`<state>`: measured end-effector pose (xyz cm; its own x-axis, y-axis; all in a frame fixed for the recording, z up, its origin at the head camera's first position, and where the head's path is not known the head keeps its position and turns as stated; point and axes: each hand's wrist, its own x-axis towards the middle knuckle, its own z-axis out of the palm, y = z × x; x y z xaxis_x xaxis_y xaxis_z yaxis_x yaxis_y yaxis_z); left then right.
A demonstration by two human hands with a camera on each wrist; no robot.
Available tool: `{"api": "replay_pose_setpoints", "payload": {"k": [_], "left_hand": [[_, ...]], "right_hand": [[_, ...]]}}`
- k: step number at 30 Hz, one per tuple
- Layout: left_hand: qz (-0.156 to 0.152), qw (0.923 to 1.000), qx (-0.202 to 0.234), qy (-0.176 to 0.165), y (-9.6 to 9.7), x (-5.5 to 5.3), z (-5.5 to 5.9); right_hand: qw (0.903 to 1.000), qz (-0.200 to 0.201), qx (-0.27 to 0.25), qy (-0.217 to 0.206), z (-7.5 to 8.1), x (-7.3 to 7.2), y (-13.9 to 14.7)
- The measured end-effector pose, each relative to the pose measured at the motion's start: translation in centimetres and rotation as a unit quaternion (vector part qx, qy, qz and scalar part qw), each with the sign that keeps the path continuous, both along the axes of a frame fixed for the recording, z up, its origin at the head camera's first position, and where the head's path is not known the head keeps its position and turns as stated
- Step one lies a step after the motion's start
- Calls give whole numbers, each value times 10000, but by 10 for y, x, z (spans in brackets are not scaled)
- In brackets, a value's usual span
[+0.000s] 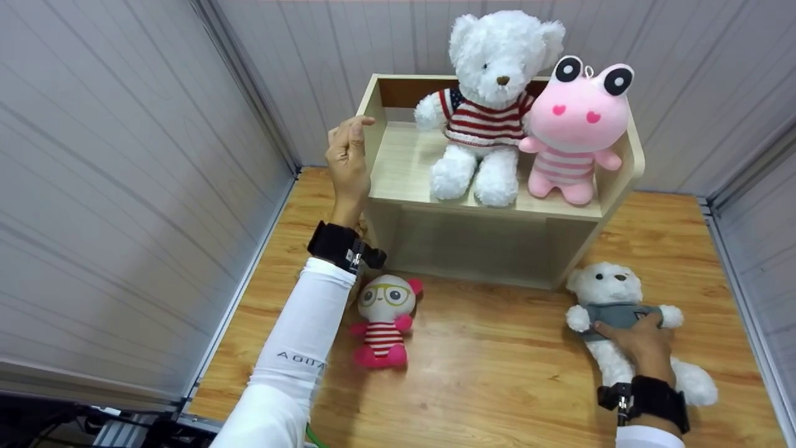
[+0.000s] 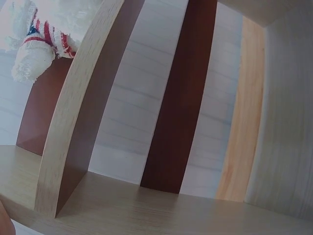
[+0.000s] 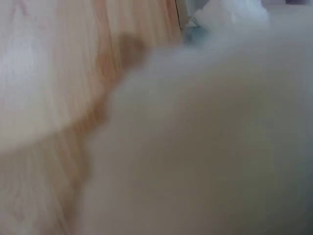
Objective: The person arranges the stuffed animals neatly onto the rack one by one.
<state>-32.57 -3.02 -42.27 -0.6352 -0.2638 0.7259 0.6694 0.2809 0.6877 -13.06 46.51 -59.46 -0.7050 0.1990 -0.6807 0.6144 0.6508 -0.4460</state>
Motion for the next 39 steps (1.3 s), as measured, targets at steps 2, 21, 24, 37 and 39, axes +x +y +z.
{"api": "replay_pose_setpoints", "payload": {"k": [2,21,24,37,39], "left_hand": [[-24,10000,25,-20,0,0,0],[-49,10000,56,-49,-2,0,0],[-73,9999,22,-105,0,0,-1],[4,10000,-75,28,0,-2,-1],[8,10000,-73,31,0,-2,-2]], "right_hand": [[9999,28,114,46,0,0,-4],[9960,-445,479,608,-26,20,-23],[9952,-574,626,485,-27,21,-26],[9765,-1212,1342,1173,-45,30,-41],[9740,-1248,1405,1269,-48,32,-43]]}}
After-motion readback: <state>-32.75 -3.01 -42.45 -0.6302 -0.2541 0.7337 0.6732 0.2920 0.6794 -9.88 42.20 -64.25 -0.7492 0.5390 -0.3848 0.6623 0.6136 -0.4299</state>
